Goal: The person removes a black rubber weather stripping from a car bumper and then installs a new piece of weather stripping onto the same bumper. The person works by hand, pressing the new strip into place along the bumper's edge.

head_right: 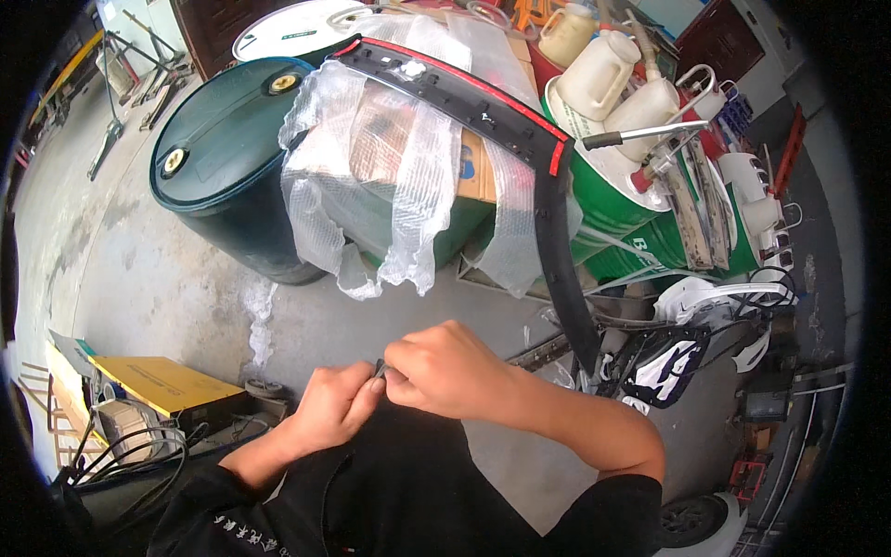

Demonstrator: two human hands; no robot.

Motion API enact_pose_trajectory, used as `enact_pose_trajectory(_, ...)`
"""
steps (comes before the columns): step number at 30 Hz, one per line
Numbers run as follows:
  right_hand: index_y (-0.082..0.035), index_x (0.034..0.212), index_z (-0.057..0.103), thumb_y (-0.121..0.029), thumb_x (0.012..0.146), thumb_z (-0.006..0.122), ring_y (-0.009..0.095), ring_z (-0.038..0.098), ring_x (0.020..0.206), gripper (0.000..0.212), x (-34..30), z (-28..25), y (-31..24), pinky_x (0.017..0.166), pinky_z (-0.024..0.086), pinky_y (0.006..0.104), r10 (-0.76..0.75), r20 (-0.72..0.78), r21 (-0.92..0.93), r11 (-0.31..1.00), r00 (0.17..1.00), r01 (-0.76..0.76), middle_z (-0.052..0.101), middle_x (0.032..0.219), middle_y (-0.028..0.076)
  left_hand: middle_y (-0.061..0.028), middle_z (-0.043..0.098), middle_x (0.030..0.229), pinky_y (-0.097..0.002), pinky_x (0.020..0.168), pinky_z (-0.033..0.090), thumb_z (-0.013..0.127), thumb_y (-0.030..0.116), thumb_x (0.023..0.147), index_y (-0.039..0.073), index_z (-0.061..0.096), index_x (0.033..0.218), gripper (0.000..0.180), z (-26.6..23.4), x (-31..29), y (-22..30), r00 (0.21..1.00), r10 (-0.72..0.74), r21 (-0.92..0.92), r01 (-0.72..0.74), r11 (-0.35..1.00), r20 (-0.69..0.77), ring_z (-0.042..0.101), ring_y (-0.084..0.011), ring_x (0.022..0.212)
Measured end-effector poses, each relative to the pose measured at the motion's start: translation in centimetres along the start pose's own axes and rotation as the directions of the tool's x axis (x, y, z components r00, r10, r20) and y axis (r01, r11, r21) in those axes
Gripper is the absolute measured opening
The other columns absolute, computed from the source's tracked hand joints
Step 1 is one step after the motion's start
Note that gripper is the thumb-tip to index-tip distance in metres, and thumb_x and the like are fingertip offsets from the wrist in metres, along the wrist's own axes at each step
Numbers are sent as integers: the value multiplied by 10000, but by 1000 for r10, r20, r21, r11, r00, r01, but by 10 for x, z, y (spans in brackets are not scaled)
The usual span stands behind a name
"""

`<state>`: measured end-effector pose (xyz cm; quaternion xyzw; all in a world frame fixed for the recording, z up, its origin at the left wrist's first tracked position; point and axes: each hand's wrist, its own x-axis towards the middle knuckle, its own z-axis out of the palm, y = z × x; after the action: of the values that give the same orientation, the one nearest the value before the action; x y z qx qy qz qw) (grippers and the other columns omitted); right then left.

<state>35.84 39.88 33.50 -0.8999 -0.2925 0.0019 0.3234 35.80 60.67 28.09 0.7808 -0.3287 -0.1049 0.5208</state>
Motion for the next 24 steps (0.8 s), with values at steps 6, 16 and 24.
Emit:
enact_pose_trajectory(6,-17,738,613,-17,663,685,302,588,544,104,-2,9,-6,486,467,369,14,-142,-18,1000,990,-17,590,639,109,-140,545,616,-466,485,434,643,109,883,29,520,772,184,10,1,-4,986,127,175,-107,979,-104,548,-356,546)
enact_pose_trajectory(16,26,820,628,-12,790,694,133,611,570,81,-7,15,-9,509,467,285,255,-122,391,900,959,-190,630,689,84,-127,549,630,-454,498,451,620,110,890,28,573,850,103,13,-1,-3,976,87,159,-56,986,-201,559,-333,568)
enact_pose_trajectory(24,33,818,625,-15,794,682,124,587,557,78,-12,19,-7,501,447,284,299,-114,383,893,948,-236,619,684,87,-103,548,625,-412,472,450,679,134,852,24,584,866,146,13,1,-2,964,208,339,-141,930,-168,557,-291,554)
